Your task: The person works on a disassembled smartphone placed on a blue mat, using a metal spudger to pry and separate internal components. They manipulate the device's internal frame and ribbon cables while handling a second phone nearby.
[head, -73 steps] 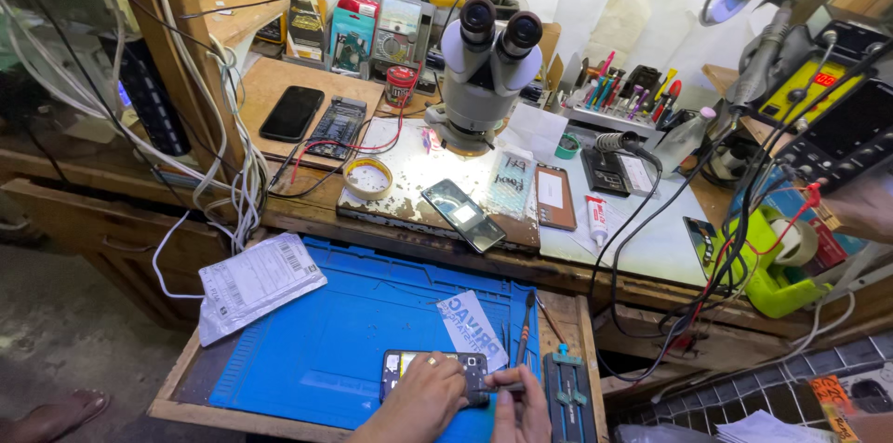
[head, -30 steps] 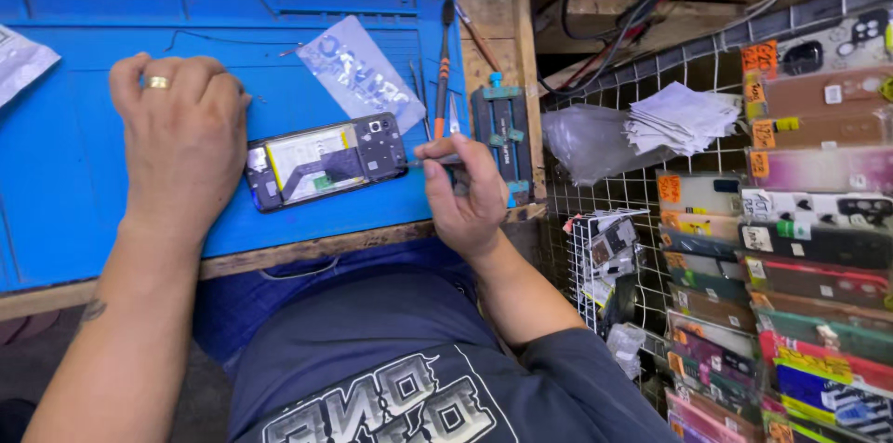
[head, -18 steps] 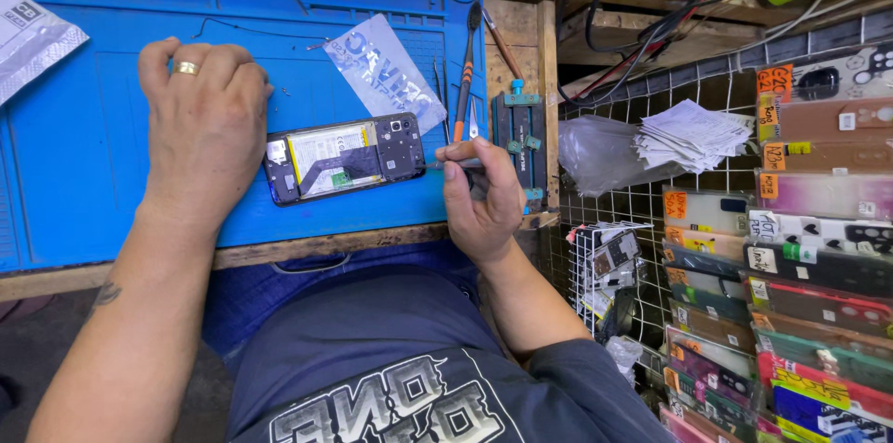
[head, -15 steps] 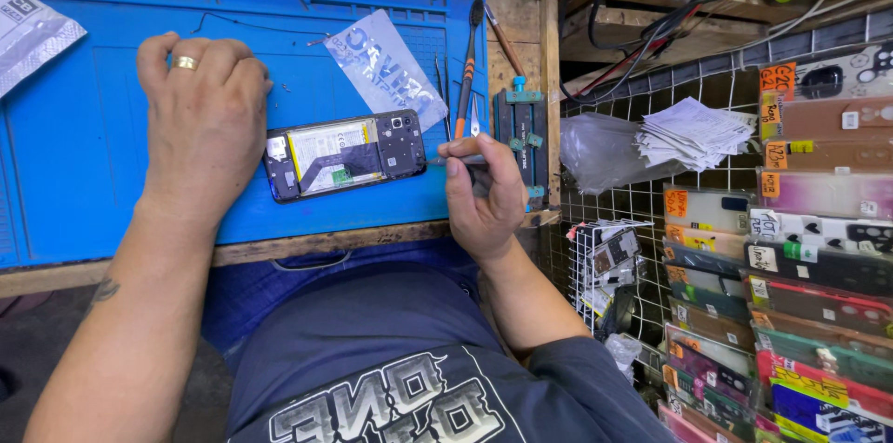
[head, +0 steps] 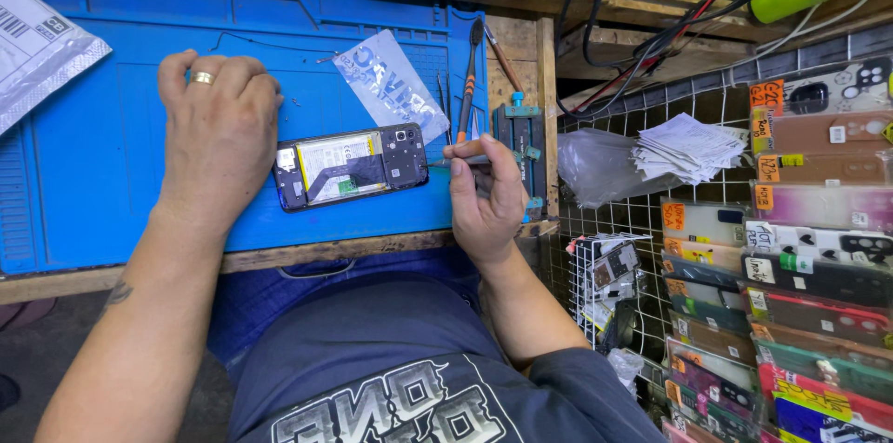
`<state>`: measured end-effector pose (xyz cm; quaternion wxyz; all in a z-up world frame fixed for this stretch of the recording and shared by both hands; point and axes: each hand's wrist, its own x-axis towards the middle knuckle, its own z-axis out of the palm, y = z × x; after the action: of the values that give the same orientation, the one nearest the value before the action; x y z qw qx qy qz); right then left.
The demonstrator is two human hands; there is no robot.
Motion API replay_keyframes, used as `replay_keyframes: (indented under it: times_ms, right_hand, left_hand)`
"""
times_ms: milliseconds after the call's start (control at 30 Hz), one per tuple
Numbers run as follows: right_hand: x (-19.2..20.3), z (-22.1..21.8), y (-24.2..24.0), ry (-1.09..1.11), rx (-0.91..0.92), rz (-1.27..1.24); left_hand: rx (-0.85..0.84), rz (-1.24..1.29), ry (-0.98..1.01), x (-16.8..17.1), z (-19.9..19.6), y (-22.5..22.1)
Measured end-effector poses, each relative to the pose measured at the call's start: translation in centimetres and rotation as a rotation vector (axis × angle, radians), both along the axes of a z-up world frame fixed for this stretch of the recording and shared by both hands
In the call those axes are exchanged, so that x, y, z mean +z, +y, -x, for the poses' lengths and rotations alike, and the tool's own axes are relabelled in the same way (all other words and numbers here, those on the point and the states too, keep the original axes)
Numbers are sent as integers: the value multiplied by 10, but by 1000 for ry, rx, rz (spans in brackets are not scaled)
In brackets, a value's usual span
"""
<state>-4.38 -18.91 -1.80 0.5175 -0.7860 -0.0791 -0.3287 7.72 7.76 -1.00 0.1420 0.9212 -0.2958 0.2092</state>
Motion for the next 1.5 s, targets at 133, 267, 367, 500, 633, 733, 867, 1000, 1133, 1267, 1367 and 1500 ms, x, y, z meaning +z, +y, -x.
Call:
replay_keyframes:
  times_ms: [133,267,367,500,633,733,867,1000,1133,1267,1367,1500]
  right_hand:
    - [8,-3,1,-38,-13,126]
    - [18,-5,1,-60,12,267]
    - [25,-8,-2,2,163,184]
    - [32,-13,1,-114,41,321]
    - [33,-10,-5,29,145,153]
    - [30,-10,-4,-13,121,176]
    - [25,-11,-4,31,188,69]
    - [23,-9,0,-70,-26,303]
    - [25,-9,-5,22,182,117]
    - [23,-11,-4,1,154,151]
    - [18,-10,0,26,250,1]
    - [17,-10,1,2,50,150]
  left_hand:
    - [-3,-1,-1,1,0,0]
    - [-3,12,-7,2,0,-1]
    - [-5,41,-4,5,1,-2]
    - [-28,140,11,16,-2,-3]
    - [-15,235,50,21,1,0]
    - [5,260,31,23,-2,2]
    - [61,237,30,21,0,7]
    - [65,159,65,26,4,7]
    - [5,133,126,29,7,8]
    - [-16,95,139,26,6,5]
    - [-19,84,138,19,2,4]
    - [-21,76,105,17,1,3]
